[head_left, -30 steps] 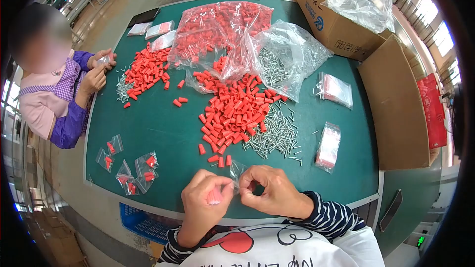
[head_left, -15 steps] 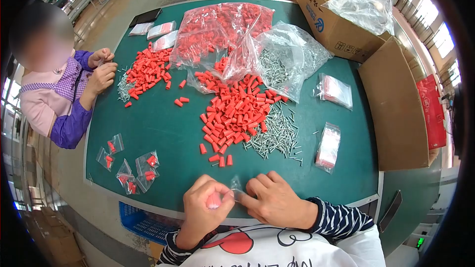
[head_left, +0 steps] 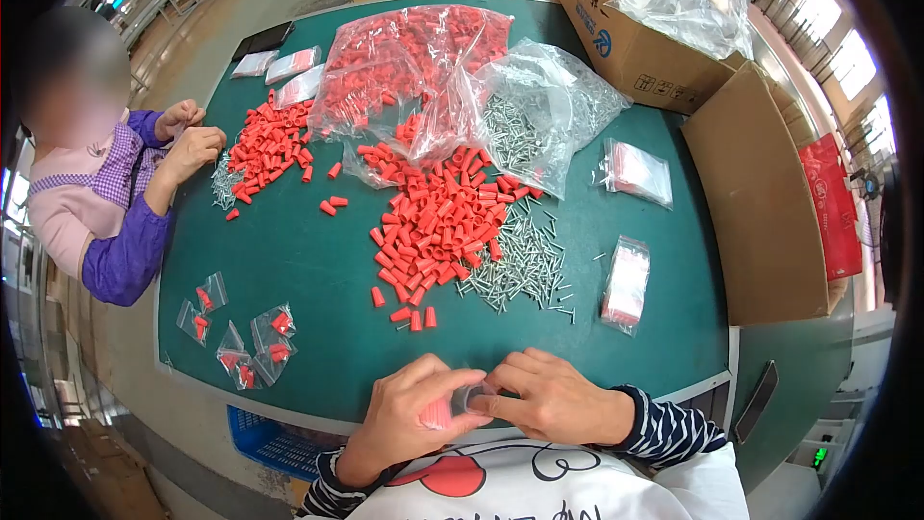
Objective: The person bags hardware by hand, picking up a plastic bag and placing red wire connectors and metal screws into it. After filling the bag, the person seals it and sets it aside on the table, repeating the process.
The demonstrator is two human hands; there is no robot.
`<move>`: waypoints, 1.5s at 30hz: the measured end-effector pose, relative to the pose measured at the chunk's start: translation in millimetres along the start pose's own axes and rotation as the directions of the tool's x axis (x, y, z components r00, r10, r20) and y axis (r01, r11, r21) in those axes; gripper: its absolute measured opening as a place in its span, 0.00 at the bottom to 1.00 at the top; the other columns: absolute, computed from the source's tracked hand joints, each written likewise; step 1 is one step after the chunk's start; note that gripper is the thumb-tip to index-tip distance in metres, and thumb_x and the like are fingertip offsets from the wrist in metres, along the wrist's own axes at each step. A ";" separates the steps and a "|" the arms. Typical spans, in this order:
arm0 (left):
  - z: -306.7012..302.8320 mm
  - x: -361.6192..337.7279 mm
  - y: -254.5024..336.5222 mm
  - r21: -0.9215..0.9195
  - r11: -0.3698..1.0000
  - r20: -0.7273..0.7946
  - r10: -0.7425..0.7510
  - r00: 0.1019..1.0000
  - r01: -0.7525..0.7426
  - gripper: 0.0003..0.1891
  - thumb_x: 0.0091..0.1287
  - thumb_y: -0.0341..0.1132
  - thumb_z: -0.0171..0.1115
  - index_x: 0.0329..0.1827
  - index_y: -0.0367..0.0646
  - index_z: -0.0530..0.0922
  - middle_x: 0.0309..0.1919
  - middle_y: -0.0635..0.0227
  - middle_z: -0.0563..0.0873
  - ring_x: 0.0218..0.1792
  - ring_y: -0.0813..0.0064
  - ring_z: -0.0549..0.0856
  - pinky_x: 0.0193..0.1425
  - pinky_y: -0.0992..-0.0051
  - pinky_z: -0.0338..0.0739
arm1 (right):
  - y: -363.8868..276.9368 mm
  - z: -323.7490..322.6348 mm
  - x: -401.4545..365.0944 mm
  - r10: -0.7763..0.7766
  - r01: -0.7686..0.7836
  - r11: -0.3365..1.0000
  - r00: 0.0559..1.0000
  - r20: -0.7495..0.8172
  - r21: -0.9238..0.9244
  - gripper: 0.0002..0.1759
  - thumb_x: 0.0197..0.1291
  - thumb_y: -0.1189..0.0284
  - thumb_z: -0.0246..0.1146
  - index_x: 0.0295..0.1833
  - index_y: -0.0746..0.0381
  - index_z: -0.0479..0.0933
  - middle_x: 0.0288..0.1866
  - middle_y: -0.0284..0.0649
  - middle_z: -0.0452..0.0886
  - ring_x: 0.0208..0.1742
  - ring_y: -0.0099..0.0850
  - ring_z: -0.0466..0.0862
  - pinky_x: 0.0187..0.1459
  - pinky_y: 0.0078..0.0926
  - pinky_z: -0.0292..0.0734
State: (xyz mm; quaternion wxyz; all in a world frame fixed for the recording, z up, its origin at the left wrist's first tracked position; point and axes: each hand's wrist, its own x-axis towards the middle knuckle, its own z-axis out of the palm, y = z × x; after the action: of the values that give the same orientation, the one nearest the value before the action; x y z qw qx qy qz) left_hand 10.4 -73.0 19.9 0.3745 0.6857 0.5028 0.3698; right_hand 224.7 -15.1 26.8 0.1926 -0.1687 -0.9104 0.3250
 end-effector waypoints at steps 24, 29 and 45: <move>16.1 -13.8 -34.0 -0.370 0.918 -0.140 -0.205 0.969 0.140 0.22 0.53 0.18 0.76 0.50 0.33 0.77 0.43 0.65 0.79 0.42 0.79 0.81 0.45 0.79 0.78 | 77.3 -26.2 37.5 0.254 -0.251 0.967 0.950 -0.179 0.045 0.10 0.56 0.77 0.69 0.44 0.64 0.80 0.37 0.42 0.79 0.37 0.40 0.82 0.38 0.32 0.77; 19.2 -7.9 -30.5 -0.372 0.921 -0.164 -0.189 0.968 0.117 0.21 0.53 0.20 0.76 0.49 0.34 0.78 0.43 0.66 0.79 0.42 0.80 0.81 0.45 0.79 0.78 | 68.0 -23.8 30.3 0.584 -0.452 0.703 0.808 -0.082 0.549 0.07 0.66 0.74 0.65 0.46 0.65 0.79 0.38 0.33 0.81 0.37 0.22 0.80 0.40 0.22 0.75; 23.2 -5.2 -24.1 -0.282 0.956 -0.266 -0.159 0.951 0.081 0.23 0.51 0.21 0.78 0.50 0.35 0.78 0.43 0.68 0.79 0.40 0.81 0.78 0.44 0.80 0.74 | 17.7 -12.4 40.3 0.307 -0.229 0.786 0.951 -0.041 0.575 0.11 0.59 0.77 0.70 0.49 0.60 0.82 0.40 0.31 0.79 0.35 0.19 0.77 0.33 0.15 0.70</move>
State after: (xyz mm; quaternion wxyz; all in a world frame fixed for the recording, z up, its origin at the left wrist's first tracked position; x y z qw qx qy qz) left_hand 19.8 -76.2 -12.4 0.4088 0.5362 0.5380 0.5058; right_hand 198.7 21.8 33.8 0.2452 -0.2531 -0.7256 0.5910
